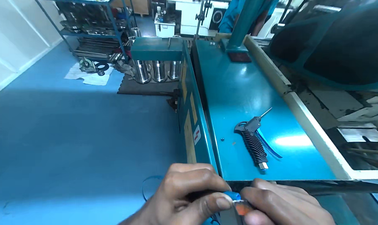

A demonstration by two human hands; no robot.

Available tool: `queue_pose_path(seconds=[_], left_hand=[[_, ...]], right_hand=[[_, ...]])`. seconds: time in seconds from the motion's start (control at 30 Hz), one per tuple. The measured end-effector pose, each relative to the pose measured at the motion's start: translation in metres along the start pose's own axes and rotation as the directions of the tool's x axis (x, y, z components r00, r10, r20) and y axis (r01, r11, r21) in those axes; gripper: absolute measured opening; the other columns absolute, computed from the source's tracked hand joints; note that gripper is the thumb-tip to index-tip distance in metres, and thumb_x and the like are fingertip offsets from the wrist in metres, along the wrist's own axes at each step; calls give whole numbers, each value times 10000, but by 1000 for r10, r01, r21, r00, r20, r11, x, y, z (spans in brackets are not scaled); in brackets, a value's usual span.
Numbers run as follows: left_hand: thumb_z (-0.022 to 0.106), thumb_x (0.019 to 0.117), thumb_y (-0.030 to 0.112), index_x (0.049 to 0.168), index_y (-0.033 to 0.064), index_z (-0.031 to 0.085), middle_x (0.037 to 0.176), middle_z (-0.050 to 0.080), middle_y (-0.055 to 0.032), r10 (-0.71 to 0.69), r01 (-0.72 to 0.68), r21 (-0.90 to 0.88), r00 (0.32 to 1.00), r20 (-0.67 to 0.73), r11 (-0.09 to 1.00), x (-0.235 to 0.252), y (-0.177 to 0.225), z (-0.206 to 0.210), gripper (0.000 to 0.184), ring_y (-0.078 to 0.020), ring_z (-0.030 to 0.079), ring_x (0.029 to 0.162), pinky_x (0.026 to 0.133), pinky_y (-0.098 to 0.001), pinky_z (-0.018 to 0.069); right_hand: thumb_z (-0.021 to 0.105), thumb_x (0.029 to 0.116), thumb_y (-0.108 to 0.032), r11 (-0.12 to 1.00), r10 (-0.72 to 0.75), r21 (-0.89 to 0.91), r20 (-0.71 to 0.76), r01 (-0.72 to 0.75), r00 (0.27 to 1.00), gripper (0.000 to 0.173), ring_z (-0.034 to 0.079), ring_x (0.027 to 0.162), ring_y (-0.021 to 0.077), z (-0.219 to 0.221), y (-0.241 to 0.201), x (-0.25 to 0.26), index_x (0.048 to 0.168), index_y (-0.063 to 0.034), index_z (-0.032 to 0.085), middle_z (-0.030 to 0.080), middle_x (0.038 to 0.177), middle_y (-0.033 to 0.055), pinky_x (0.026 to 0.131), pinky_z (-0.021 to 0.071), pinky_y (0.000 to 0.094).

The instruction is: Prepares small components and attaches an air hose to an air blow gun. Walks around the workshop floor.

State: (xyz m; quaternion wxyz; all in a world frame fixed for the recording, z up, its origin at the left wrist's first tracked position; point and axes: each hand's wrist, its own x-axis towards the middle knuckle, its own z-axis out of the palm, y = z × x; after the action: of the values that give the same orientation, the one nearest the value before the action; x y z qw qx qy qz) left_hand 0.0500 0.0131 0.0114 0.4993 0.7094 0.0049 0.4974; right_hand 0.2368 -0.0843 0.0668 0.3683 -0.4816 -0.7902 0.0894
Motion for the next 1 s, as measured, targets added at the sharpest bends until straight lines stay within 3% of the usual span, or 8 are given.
queue_pose_path(seconds=[0.33,0.5,0.7,0.8,0.9,1.0], left_hand=[[576,1059,215,984,-24,665,808,613,-70,60,-65,166,998,33,984,-4,7,-6,265,-26,569,739,659,-124,461],[587,1052,188,953,-23,652,817,628,-102,112,-119,191,993,46,974,-7,12,-1,242,-76,603,756,675,-159,484],[582,1058,234,1000,-19,674,818,619,-62,76,-68,196,997,-34,978,-8,13,-6,276,-10,574,735,657,-112,471],[583,1057,223,995,-28,671,812,613,-67,55,-49,178,998,-29,983,-9,13,-6,274,-8,566,732,653,-111,464],[582,1058,227,993,-26,670,812,615,-61,48,-42,193,999,-22,980,-9,14,-5,276,-2,563,730,646,-107,460],[581,1058,224,984,-22,663,816,622,-59,43,-40,220,999,-13,975,-10,15,-4,270,1,562,725,640,-106,457]], right_hand=[[458,1105,-338,1000,7,20,32,-8,999,429,493,580,175,3,-5,4,875,-12,616,512,667,98,516,370,280],[444,1110,-323,994,-2,107,56,-4,998,429,513,611,153,3,-4,9,894,-5,635,536,691,101,535,381,255],[406,1115,-347,967,99,236,-11,-94,995,432,553,707,39,-3,-5,5,958,-5,618,584,774,80,626,431,154],[523,1081,-352,942,134,314,-21,-121,991,367,551,714,-15,-1,-6,4,1050,-9,651,625,822,56,630,438,112],[629,1039,-212,937,114,336,-41,-93,993,217,584,730,-24,3,-8,4,1157,-33,665,659,885,53,640,482,95],[649,999,-117,973,47,230,-76,-28,996,158,563,754,30,3,-8,3,1138,-54,688,600,885,62,655,457,117]])
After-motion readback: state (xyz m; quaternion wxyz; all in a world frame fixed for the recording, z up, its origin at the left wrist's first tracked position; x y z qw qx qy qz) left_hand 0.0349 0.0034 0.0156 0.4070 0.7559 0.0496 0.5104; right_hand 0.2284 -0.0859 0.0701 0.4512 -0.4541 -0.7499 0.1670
